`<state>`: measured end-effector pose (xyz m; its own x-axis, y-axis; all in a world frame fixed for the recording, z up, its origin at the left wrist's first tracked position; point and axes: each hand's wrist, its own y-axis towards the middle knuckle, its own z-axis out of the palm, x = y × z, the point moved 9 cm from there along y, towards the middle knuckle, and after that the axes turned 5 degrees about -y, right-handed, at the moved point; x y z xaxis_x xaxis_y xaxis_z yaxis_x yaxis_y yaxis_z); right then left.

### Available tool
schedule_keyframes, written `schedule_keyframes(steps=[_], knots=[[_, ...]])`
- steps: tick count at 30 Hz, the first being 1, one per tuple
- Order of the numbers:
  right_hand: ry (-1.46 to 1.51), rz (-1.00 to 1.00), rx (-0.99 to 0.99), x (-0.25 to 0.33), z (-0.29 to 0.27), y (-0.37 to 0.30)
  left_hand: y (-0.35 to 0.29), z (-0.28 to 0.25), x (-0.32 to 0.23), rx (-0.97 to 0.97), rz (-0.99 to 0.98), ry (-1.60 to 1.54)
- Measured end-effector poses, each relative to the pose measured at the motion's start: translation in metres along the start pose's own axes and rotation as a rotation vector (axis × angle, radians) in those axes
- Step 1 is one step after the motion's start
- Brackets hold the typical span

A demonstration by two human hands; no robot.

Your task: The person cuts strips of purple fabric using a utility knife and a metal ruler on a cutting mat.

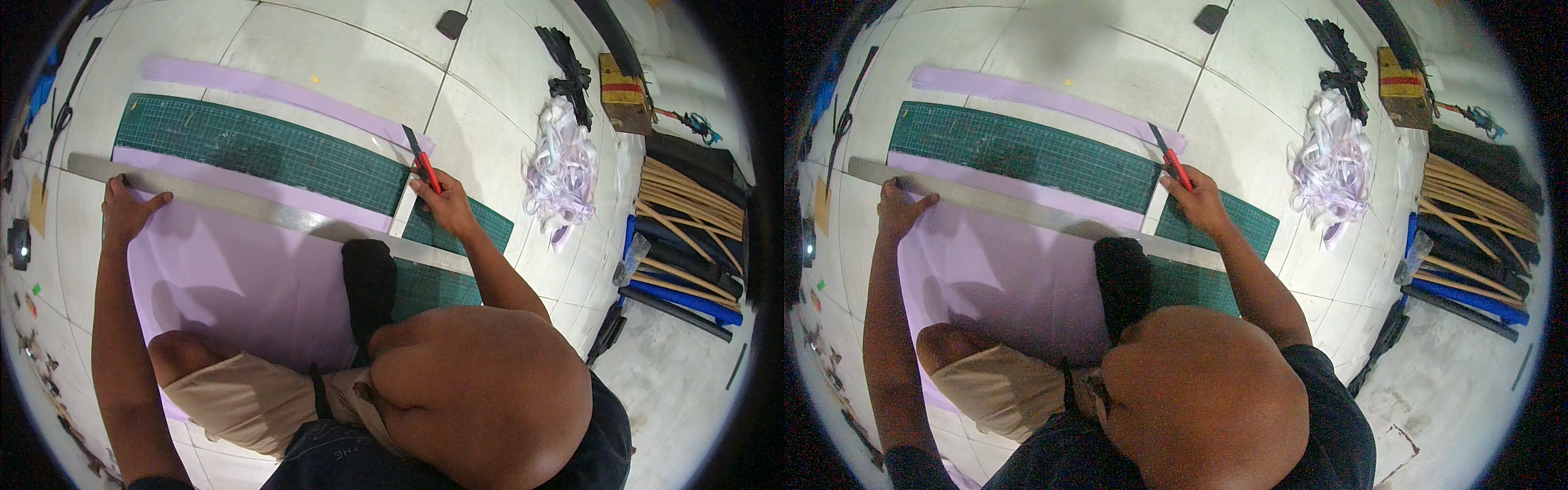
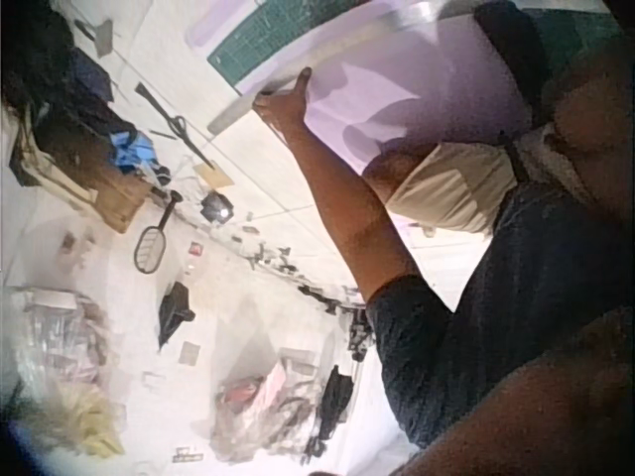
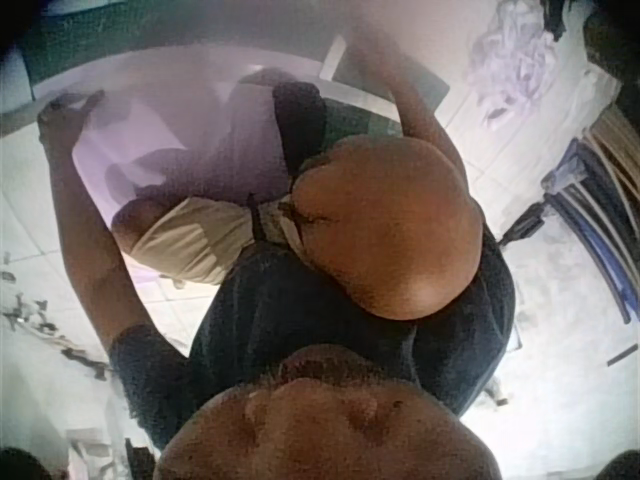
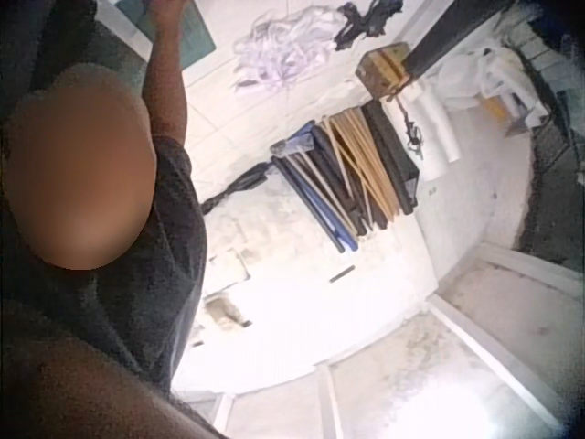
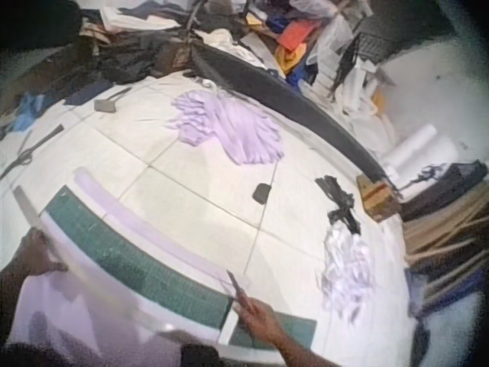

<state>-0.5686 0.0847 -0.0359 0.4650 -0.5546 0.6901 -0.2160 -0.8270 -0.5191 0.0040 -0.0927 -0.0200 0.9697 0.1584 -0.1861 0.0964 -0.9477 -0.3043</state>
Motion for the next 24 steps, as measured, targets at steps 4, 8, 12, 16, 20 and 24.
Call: schedule_keyframes(steps=[4, 8, 12, 16, 20, 24], knots=[[0.026, 0.008, -0.001, 0.001, 0.002, 0.0, 0.002, 0.004, 0.007, 0.052, -0.005, -0.036], [0.014, -0.012, -0.029, -0.003, 0.0, 0.0, -0.001, 0.002, 0.002, 0.077, -0.046, -0.067], [-0.153, 0.015, -0.081, -0.009, -0.015, -0.001, -0.002, -0.003, 0.005, 0.03, -0.006, -0.007], [0.002, -0.094, -0.217, -0.038, -0.06, -0.015, -0.001, -0.018, -0.006, 0.062, -0.036, -0.106], [-0.376, -0.446, -0.524, -0.033, -0.097, -0.02, 0.022, -0.016, 0.026, -0.015, 0.104, -0.215], [0.072, -0.092, -0.428, -0.012, -0.076, 0.005, 0.029, -0.019, 0.045, -0.07, 0.084, -0.102]])
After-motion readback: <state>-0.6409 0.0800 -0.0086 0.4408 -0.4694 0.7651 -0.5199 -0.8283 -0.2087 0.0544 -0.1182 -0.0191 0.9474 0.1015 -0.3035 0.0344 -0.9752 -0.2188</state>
